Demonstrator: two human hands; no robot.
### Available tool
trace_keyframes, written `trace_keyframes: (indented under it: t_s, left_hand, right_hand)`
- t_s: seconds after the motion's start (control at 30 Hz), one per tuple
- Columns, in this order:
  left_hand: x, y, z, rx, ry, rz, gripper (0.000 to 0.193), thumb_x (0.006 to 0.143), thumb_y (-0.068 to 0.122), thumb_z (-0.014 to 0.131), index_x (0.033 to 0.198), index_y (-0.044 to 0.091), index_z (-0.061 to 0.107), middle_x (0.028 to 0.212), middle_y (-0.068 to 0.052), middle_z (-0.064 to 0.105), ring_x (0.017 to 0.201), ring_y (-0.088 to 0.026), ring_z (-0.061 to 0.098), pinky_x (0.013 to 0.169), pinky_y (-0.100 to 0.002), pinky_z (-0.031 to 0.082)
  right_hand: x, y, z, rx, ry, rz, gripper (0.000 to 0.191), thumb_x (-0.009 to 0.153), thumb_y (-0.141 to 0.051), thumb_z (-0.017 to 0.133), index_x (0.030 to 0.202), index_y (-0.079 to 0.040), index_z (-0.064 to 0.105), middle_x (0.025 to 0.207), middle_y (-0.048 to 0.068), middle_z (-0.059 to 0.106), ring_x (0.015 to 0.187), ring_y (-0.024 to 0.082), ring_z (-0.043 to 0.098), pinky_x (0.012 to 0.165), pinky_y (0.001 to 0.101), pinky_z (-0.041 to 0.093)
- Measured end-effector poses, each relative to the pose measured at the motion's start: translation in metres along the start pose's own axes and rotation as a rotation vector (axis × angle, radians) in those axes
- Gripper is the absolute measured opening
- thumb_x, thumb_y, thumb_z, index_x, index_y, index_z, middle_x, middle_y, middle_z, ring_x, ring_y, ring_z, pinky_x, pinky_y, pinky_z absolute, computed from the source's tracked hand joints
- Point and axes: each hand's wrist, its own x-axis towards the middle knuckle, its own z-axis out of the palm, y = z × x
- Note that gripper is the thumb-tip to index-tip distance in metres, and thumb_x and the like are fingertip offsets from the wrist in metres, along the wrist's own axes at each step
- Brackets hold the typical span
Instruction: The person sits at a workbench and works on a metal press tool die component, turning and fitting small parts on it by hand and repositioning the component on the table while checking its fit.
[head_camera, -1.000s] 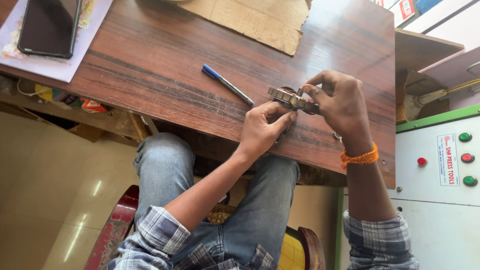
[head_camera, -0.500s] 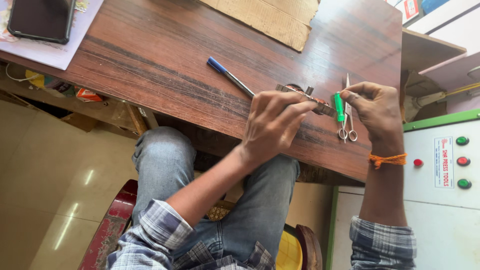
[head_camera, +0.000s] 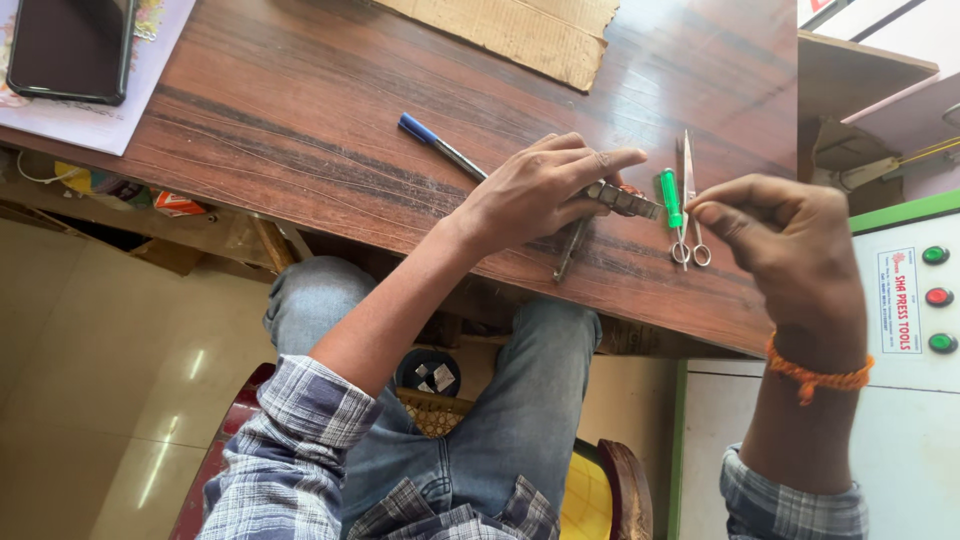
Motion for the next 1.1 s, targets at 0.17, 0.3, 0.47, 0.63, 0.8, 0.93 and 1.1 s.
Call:
trace_keyframes:
  t_s: [0.17, 0.3, 0.47, 0.63, 0.8, 0.93, 1.1]
  left_hand:
    - [0.0, -0.001, 0.0, -0.01, 0.002, -0.045, 0.045, 0.089, 0.024, 0.081, 0.13, 0.015, 0.068, 0.095, -0.001, 0.073, 0.096, -0.018, 0.065, 0.089, -0.034, 0.058]
    - [0.001, 0.003, 0.002, -0.016, 0.032, -0.047, 0.042, 0.088, 0.025, 0.08, 0.128, 0.014, 0.069, 0.095, -0.002, 0.073, 0.096, -0.017, 0.066, 0.088, -0.035, 0.059]
    - [0.003, 0.006, 0.004, 0.004, 0.015, -0.087, 0.039, 0.087, 0.027, 0.079, 0.124, 0.015, 0.072, 0.092, -0.001, 0.074, 0.094, -0.017, 0.066, 0.088, -0.035, 0.059]
    - [0.004, 0.007, 0.006, -0.023, 0.04, -0.052, 0.034, 0.089, 0.026, 0.078, 0.121, 0.016, 0.073, 0.103, 0.0, 0.077, 0.1, -0.016, 0.068, 0.09, -0.035, 0.059]
    - [0.002, 0.003, 0.005, -0.003, 0.05, -0.009, 0.037, 0.089, 0.023, 0.077, 0.123, 0.012, 0.07, 0.106, -0.002, 0.075, 0.105, -0.019, 0.067, 0.093, -0.035, 0.058]
    - [-0.001, 0.001, 0.004, 0.044, -0.069, -0.081, 0.04, 0.095, 0.025, 0.077, 0.132, 0.015, 0.066, 0.116, 0.001, 0.071, 0.114, -0.017, 0.065, 0.1, -0.035, 0.058]
    - [-0.019, 0.007, 0.002, 0.435, 0.051, 0.342, 0.03, 0.091, 0.025, 0.075, 0.121, 0.025, 0.068, 0.145, 0.005, 0.05, 0.132, -0.018, 0.051, 0.111, -0.035, 0.051]
  right_hand:
    - [-0.017, -0.008, 0.029, -0.052, -0.034, -0.02, 0.013, 0.096, -0.003, 0.071, 0.106, 0.003, 0.076, 0.086, 0.005, 0.074, 0.078, 0.006, 0.062, 0.065, 0.0216, 0.048]
    - [-0.015, -0.005, 0.032, -0.009, -0.02, -0.052, 0.011, 0.096, -0.004, 0.071, 0.104, 0.003, 0.075, 0.088, 0.005, 0.075, 0.08, 0.006, 0.066, 0.069, 0.0208, 0.052]
    - [-0.009, -0.001, 0.023, 0.105, 0.017, -0.008, 0.012, 0.098, -0.005, 0.072, 0.106, 0.003, 0.075, 0.09, 0.004, 0.073, 0.078, 0.006, 0.064, 0.067, 0.0204, 0.05]
    - [-0.005, 0.003, 0.027, 0.05, -0.084, -0.049, 0.011, 0.096, -0.004, 0.072, 0.105, 0.002, 0.076, 0.087, 0.005, 0.074, 0.075, 0.007, 0.063, 0.064, 0.0229, 0.05]
    - [-0.015, 0.021, 0.068, -0.407, -0.109, -0.378, 0.008, 0.092, -0.005, 0.071, 0.099, -0.006, 0.075, 0.082, 0.011, 0.074, 0.072, 0.022, 0.07, 0.064, 0.0345, 0.053]
    - [-0.01, 0.04, 0.095, -0.525, -0.01, -0.416, 0.007, 0.092, -0.008, 0.071, 0.098, -0.007, 0.074, 0.076, 0.017, 0.068, 0.071, 0.034, 0.069, 0.065, 0.0435, 0.051]
    - [-0.022, 0.048, 0.099, -0.36, 0.009, -0.345, 0.01, 0.088, -0.004, 0.071, 0.098, -0.006, 0.074, 0.076, 0.016, 0.068, 0.063, 0.027, 0.067, 0.061, 0.0385, 0.051]
